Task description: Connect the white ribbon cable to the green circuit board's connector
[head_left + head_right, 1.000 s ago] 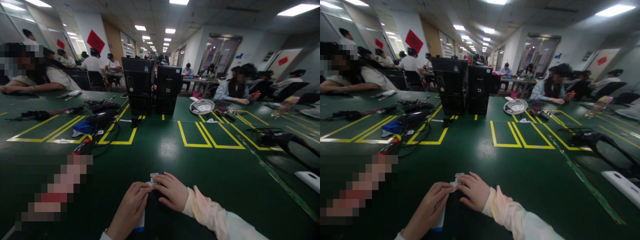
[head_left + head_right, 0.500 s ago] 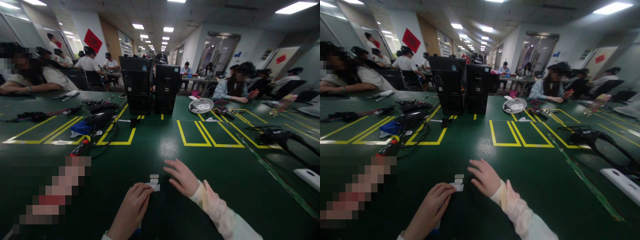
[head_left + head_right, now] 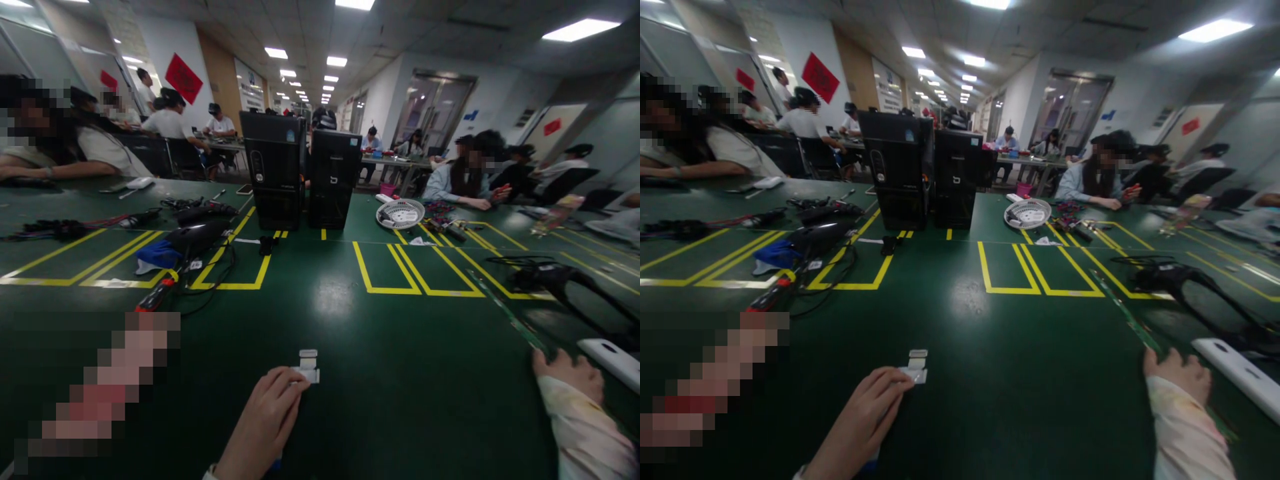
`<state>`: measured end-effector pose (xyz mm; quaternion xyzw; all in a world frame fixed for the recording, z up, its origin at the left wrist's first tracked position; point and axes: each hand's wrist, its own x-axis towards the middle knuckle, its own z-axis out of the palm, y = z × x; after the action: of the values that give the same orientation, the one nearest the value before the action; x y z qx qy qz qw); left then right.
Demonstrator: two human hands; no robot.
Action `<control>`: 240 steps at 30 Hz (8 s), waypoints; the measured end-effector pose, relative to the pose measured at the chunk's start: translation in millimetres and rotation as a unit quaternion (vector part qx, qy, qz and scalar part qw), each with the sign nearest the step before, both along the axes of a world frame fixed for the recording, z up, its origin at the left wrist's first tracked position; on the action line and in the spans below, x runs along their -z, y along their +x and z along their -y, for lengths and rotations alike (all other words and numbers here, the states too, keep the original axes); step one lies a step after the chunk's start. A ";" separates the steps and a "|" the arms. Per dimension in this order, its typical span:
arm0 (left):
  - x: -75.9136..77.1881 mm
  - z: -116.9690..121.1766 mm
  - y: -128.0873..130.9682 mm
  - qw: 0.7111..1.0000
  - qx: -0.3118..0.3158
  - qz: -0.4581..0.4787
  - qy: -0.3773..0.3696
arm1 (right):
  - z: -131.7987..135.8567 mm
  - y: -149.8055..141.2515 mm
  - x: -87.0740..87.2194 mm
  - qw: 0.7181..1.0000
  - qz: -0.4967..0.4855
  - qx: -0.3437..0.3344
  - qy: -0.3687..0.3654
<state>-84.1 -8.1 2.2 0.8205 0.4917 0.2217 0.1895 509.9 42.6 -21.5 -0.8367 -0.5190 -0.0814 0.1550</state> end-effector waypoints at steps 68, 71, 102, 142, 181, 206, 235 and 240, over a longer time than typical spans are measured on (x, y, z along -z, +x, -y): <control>2.4 -0.3 0.7 0.998 -0.014 -0.068 0.010 | -27.9 -148.6 4.6 0.908 0.069 -0.413 -0.007; 4.9 -1.7 0.4 0.996 -0.016 -0.076 0.032 | -32.9 -176.9 1.8 0.903 0.067 -0.425 -0.001; 7.6 -3.2 1.3 0.994 -0.030 -0.094 0.050 | 3.8 -317.8 -4.0 0.888 0.080 -0.454 -0.007; 1.3 -5.1 80.8 0.983 -0.002 -0.161 0.082 | -19.2 -314.3 -17.5 0.812 -0.008 -0.581 -0.047; 11.7 -0.2 89.0 0.984 -0.055 -0.153 0.078 | -20.9 -313.7 -19.0 0.814 -0.009 -0.576 -0.068; -9.9 -30.9 56.9 0.979 0.100 -0.173 0.052 | -21.1 -309.8 -19.1 0.801 -0.028 -0.593 -0.084; -3.7 -28.0 56.6 0.985 0.105 -0.136 -0.012 | -20.1 -310.6 -19.5 0.805 -0.029 -0.586 -0.084; 2.2 -23.5 65.7 0.988 0.074 -0.133 -0.015 | -20.2 -310.3 -18.6 0.804 -0.028 -0.589 -0.080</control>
<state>-18.4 15.4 0.0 0.8740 0.4535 0.0879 0.1509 199.6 62.8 -2.9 -0.3816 -0.9119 0.0910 0.1205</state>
